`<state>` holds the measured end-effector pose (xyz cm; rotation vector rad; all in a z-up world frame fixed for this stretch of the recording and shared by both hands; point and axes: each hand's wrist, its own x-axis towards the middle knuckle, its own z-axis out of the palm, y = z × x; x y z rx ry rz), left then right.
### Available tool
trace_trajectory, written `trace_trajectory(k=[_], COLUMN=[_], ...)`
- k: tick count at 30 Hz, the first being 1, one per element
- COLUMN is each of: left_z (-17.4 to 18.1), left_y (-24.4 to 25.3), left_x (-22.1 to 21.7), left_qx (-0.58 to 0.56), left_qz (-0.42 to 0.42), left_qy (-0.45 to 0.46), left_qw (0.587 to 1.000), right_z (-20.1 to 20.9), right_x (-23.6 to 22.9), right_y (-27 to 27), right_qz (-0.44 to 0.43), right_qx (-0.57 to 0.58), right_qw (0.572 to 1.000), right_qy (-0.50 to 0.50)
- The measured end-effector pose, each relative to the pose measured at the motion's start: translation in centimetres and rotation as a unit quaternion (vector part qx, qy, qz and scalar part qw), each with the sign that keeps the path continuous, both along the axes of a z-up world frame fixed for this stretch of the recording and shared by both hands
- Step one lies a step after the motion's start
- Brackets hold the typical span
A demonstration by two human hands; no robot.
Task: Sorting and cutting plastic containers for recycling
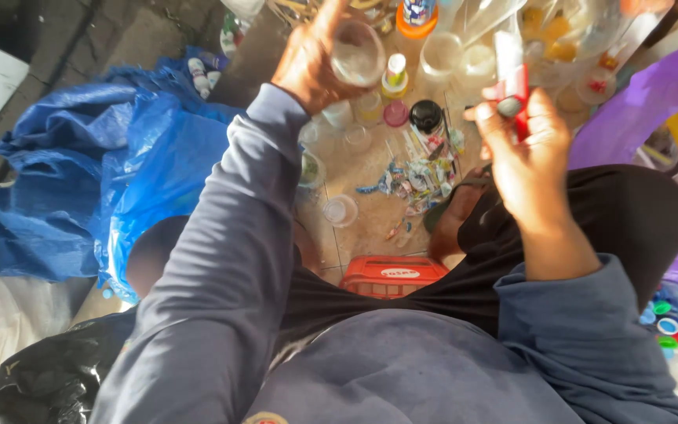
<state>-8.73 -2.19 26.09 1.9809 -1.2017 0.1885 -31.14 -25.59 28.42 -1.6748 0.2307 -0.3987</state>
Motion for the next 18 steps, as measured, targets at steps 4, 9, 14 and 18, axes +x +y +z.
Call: trace_trajectory(k=[4,9,14,18], left_z=[8.6,7.7,4.6,3.0], left_y=[-0.8,-1.3,-1.4,-0.8], left_x=[-6.3,-7.3,-6.8,-6.1], left_qx=[0.043,0.042,-0.004,0.031], left_qz=[-0.112,-0.071,-0.033,-0.099], left_qy=[0.001,-0.176,-0.179,0.031], left_qw=[0.993,0.981,0.983,0.994], right_z=[1.7,0.0,0.5,0.6], right_x=[0.6,2.1,3.2,4.1], right_y=[1.7,3.0,4.1,4.0], right_qz=[0.056,0.075,0.05,0.055], right_qx=[-0.026,0.027,-0.026,-0.11], right_qw=[0.997,0.992,0.996,0.99], right_qy=[-0.046,-0.099,-0.066,-0.069])
